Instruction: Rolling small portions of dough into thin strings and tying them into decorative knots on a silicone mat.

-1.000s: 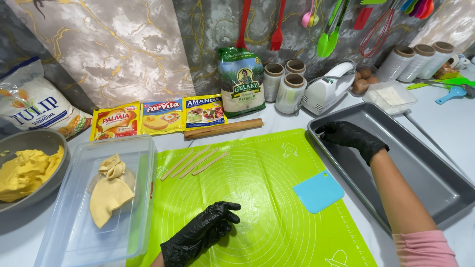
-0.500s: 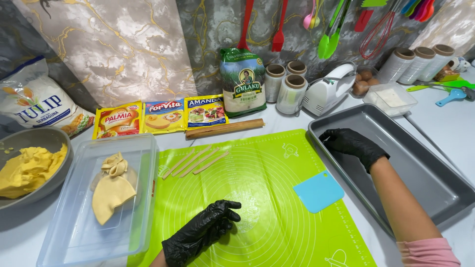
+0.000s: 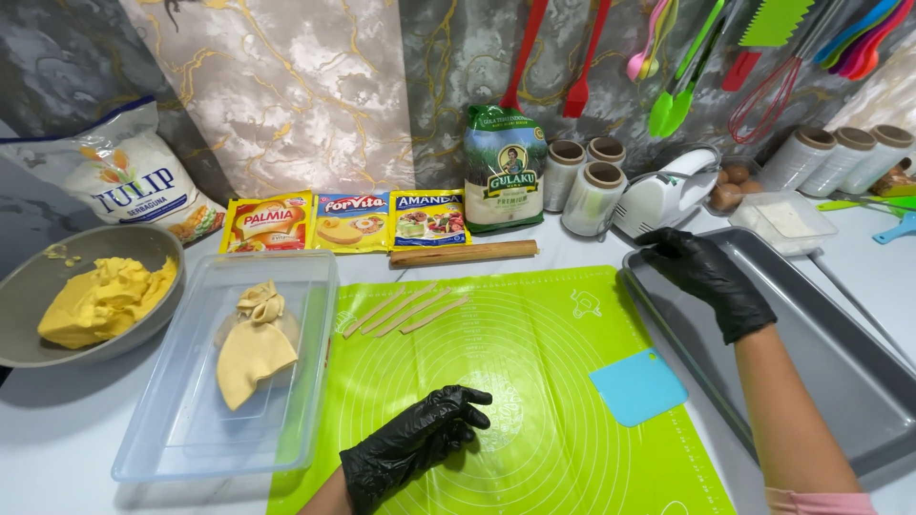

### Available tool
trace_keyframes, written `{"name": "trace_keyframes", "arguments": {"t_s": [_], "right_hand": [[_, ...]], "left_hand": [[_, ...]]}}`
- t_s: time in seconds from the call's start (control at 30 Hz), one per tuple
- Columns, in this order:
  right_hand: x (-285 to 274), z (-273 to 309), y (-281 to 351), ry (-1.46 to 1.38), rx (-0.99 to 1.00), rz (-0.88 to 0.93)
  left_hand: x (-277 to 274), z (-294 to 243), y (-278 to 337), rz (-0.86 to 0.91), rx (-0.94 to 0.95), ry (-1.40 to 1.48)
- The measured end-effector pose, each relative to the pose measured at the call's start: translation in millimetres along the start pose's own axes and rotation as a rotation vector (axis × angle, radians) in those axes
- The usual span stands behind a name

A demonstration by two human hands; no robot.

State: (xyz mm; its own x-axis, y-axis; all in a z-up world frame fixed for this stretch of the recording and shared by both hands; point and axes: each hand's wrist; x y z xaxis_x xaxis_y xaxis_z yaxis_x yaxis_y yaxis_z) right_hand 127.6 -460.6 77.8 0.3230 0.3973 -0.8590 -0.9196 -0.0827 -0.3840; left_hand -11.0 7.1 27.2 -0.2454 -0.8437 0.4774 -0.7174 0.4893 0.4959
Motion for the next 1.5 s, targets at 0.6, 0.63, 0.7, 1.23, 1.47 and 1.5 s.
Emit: {"name": "trace_keyframes", "arguments": {"t_s": [0.6, 0.63, 0.7, 1.23, 1.47, 1.5], "right_hand": [[155, 211, -37, -0.247, -0.011, 0.378], [157, 213, -40, -0.220, 0.029, 0.391], [158, 215, -44, -0.194, 0.069, 0.404], [91, 268, -11, -0.957, -0.004, 0.227], [57, 279, 34, -0.841, -0.008, 0.332], [57, 270, 42, -0.840, -0.008, 0.330]], "left_hand": [[-15, 11, -10, 0.178, 0.097, -0.003], [-16, 11, -10, 0.175, 0.102, -0.015], [-16, 12, -10, 0.171, 0.105, -0.027], [-13, -81, 79, 0.175, 0.800, -0.150], [-32, -87, 58, -0.162, 0.886, -0.861], [-34, -80, 53, -0.159, 0.888, -0.862]]}}
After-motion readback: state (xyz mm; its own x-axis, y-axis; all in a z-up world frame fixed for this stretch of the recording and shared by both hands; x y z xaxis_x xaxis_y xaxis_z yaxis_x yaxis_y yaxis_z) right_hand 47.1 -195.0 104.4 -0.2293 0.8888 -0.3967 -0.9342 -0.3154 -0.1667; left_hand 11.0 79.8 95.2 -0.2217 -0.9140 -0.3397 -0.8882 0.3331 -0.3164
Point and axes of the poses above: each hand's wrist, its own y-axis away from the middle knuckle, its own x-axis out of the palm, z = x × y, and after that the axes turned 9 degrees about -z, right-handed
